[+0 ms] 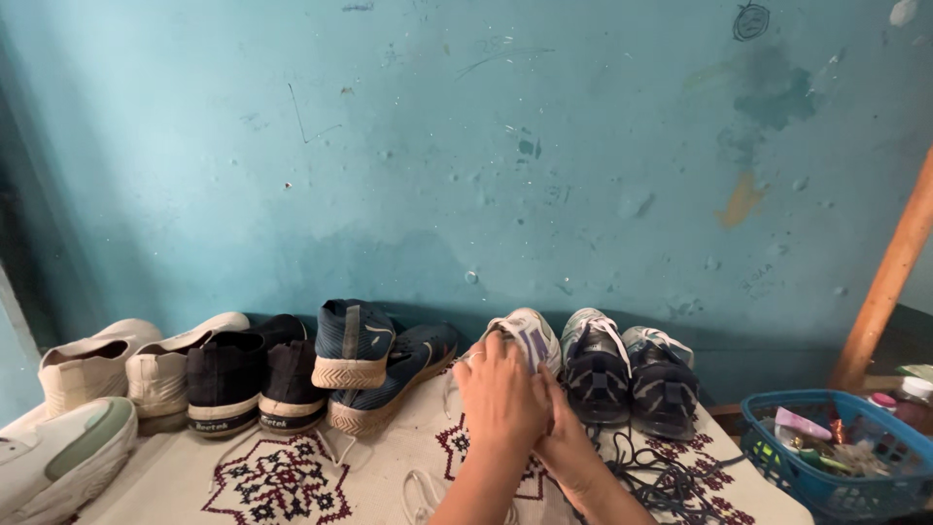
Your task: The person removes a white shoelace from a white sneaker and then re-laces the same shoe by threading the lace through the eyelets and tying it. The task is performed on a table with several other shoes visible in the background.
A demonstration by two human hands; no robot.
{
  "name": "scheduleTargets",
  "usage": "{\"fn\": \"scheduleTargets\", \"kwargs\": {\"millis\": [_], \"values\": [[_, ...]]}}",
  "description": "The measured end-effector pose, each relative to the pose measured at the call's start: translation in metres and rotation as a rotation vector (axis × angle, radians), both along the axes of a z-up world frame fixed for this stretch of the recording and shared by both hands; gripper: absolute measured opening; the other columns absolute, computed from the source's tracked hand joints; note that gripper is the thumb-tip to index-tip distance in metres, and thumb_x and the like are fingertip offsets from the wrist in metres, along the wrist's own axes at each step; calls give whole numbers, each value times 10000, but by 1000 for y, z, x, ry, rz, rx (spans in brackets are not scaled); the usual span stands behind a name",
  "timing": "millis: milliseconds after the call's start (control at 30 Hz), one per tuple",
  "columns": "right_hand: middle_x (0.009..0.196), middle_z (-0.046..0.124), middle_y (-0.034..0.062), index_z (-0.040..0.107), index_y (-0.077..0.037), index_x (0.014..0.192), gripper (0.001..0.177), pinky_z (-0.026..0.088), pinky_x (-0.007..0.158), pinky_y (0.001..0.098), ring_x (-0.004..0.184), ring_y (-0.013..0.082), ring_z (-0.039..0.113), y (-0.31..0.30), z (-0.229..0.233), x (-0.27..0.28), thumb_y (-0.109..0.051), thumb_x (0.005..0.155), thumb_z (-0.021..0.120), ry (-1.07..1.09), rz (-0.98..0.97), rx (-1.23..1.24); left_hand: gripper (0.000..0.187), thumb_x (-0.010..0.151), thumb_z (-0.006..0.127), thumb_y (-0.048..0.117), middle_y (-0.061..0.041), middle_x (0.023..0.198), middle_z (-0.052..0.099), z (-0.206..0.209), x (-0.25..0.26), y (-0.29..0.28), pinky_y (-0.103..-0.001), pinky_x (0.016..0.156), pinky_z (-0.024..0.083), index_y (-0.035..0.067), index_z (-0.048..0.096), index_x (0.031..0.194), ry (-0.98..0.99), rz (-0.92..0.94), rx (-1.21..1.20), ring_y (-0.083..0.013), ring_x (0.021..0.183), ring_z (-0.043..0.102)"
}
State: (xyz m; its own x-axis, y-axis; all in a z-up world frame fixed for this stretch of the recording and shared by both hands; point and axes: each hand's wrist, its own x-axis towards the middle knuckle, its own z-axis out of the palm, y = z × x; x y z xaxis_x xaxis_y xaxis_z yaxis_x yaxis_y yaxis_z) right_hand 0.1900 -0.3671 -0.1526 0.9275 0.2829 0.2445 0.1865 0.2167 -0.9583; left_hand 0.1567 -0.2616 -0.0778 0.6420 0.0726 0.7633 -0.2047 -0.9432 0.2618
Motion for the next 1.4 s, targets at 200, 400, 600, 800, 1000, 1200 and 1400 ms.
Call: {"fn": "scheduleTargets", "kwargs": {"millis": [200,400,600,800,1000,1200,1400], "values": [[1484,500,139,383,-75,1500,927,463,1062,390,1363,275,509,-7,2,-7,-188,697,832,-563,-430,-523,267,877,630,275,-146,1130,668,-2,-4,-8,-507,931,409,45,666,1008,100,-248,-162,-335,1106,640],[1523,400,204,297,-114,1508,1046,442,1051,472,1377,424,428,11,29,-51,-246,654,887,-830,-715,-757,475,887,673,328,-256,1363,550,-4,-10,20,-445,1031,444,8,580,1226,-74,-500,-625,-428,1239,564],[1631,260,205,194,-277,1614,1205,458,1018,494,1381,426,396,13,46,-68,-243,624,880,-687,-715,-886,475,865,727,310,-234,1406,529,-15,-30,83,-463,1010,475,57,594,1244,-54,-322,-377,-429,1264,554],[1573,295,204,338,-245,1528,1001,331,1082,595,1422,395,342,22,49,-83,-246,650,819,-959,-867,-1079,463,784,779,274,-209,1455,492,-10,-79,176,-468,996,481,109,632,1190,7,-99,-212,-417,1245,558],[1534,399,171,415,-171,1476,781,485,968,480,1284,378,529,82,59,-122,-239,765,731,-1118,-553,-827,443,790,762,289,-121,1503,475,16,-138,238,-459,972,501,161,654,1199,158,155,-114,-356,1235,577],[1425,516,126,503,-123,1388,608,582,781,393,970,233,744,180,70,-168,-184,820,712,-839,-264,-601,384,919,667,472,-75,1413,550,48,-192,291,-487,1079,424,191,664,1180,474,684,242,-240,1255,588],[1264,636,94,552,-97,1344,536,569,766,375,861,204,728,243,75,-205,-152,828,685,-753,-125,-490,565,811,736,618,-50,1052,747,67,-266,362,-397,923,482,151,680,1123,489,1015,156,-228,1034,714]]}}
